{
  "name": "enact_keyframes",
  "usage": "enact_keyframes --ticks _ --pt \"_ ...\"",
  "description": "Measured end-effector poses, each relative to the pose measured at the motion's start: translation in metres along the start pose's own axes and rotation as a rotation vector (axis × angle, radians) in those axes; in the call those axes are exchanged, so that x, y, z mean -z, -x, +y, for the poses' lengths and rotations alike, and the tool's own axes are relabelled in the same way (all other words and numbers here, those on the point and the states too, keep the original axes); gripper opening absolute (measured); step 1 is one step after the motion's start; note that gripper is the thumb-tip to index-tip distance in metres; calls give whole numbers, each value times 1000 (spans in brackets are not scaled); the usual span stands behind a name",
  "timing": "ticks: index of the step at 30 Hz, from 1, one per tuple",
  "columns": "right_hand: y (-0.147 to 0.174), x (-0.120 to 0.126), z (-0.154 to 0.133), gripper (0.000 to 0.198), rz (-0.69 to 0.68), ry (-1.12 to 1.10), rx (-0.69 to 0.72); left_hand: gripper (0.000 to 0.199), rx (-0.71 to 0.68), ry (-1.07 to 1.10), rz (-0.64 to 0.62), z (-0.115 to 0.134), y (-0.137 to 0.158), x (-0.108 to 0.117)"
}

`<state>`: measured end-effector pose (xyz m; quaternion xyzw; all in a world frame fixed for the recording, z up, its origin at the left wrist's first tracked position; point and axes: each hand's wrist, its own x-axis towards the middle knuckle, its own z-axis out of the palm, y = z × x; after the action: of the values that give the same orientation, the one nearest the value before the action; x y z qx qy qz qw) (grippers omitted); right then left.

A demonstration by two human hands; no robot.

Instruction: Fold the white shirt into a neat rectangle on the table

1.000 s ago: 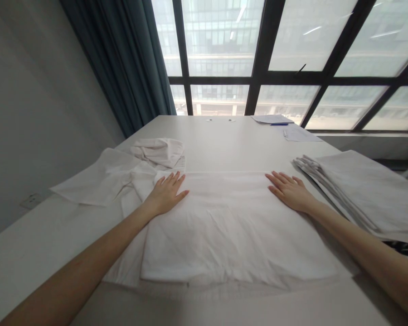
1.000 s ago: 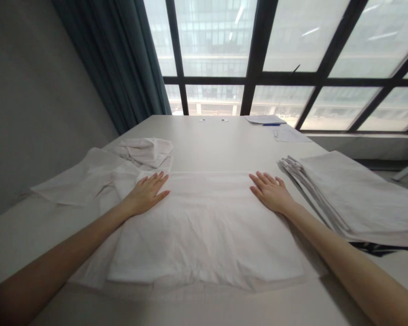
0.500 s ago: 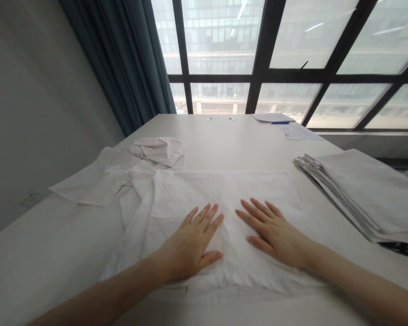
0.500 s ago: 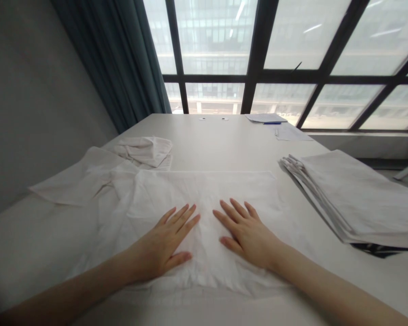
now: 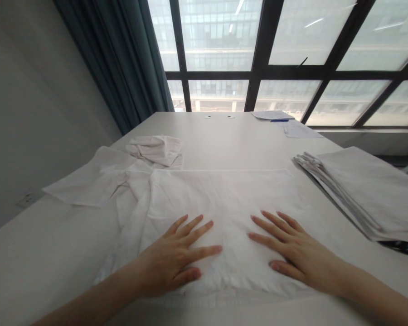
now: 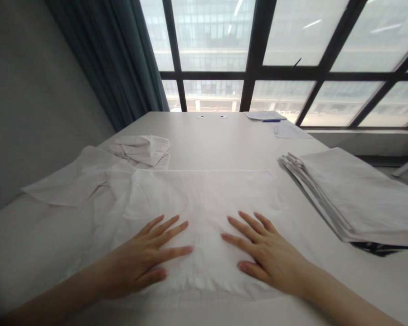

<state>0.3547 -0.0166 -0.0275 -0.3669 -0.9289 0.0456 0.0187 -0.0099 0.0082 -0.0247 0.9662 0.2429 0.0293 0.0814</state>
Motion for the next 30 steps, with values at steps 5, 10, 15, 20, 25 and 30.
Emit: enact_keyframes --ticks 5,10,15,20,25,30 --pt "6 -3 1 66 42 -31 -37 55 -2 -1 32 2 7 1" --pt "6 -3 0 65 45 -43 -49 55 5 -13 56 4 8 -1" --pt "6 -4 0 63 53 -42 -55 55 2 0 79 5 8 0" --pt "6 -3 0 61 38 -38 -68 52 35 9 68 5 8 -1" --pt "6 -3 0 59 75 -68 -77 38 38 116 312 4 9 -5" --pt "5 -2 1 58 78 -88 -84 28 -52 153 409 7 9 2"
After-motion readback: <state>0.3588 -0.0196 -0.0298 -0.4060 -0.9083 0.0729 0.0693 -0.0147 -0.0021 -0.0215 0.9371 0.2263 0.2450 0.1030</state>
